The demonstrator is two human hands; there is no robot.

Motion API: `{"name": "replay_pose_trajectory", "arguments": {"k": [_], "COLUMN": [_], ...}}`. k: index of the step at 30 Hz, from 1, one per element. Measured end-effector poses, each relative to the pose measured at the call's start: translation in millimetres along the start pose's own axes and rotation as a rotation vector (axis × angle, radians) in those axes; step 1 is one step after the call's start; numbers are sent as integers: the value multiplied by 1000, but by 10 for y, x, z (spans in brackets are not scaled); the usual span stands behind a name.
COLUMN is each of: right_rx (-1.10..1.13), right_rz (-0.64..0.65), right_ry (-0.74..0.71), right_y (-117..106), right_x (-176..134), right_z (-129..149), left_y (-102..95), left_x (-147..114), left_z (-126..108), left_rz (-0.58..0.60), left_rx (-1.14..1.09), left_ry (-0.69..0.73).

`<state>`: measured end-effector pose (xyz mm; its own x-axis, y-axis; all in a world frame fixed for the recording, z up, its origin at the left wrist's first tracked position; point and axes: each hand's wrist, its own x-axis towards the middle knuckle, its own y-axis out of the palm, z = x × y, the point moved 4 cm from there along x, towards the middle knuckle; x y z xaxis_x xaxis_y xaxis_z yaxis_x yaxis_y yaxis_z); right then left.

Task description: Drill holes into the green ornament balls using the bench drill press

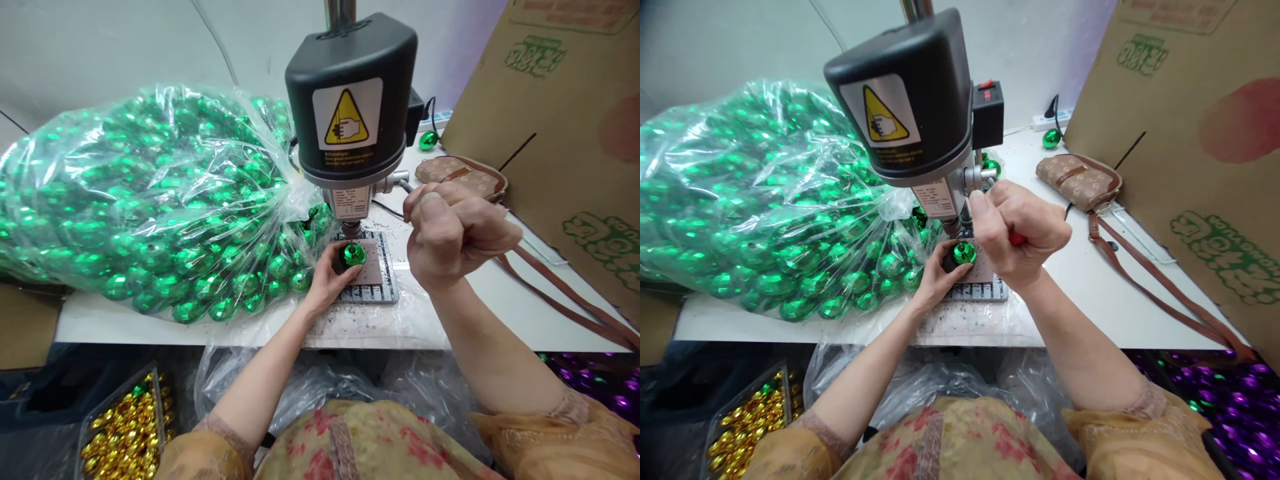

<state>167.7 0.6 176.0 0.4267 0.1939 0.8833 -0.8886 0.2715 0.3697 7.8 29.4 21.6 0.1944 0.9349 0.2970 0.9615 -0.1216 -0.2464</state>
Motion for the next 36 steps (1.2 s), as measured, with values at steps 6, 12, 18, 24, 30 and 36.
{"name": "replay_pose_trajectory", "arguments": {"k": [6,12,18,24,30,36], "right_rx": [18,81,-10,-139,-129,-68], "right_rz": [32,65,-65,-17,-15,-55], "right_ry": [-57,-194,-12,257,213,144], "right_y": [-25,-70,17,189,189,214], "right_x": [-27,-126,10,410,442,445], "right_z": [-17,-107,-22,45,-62,-60], "left_y": [5,3,6,-25,-12,54], "left_x": [2,-4,-8,-78,-862,-1768], "left_z": [17,16,23,-81,-468,-361], "left_rz": [9,10,-9,-111,77,349], "left_rx": [-5,17,1,82,345,872], "left_ry": [4,25,1,-13,496,917]}}
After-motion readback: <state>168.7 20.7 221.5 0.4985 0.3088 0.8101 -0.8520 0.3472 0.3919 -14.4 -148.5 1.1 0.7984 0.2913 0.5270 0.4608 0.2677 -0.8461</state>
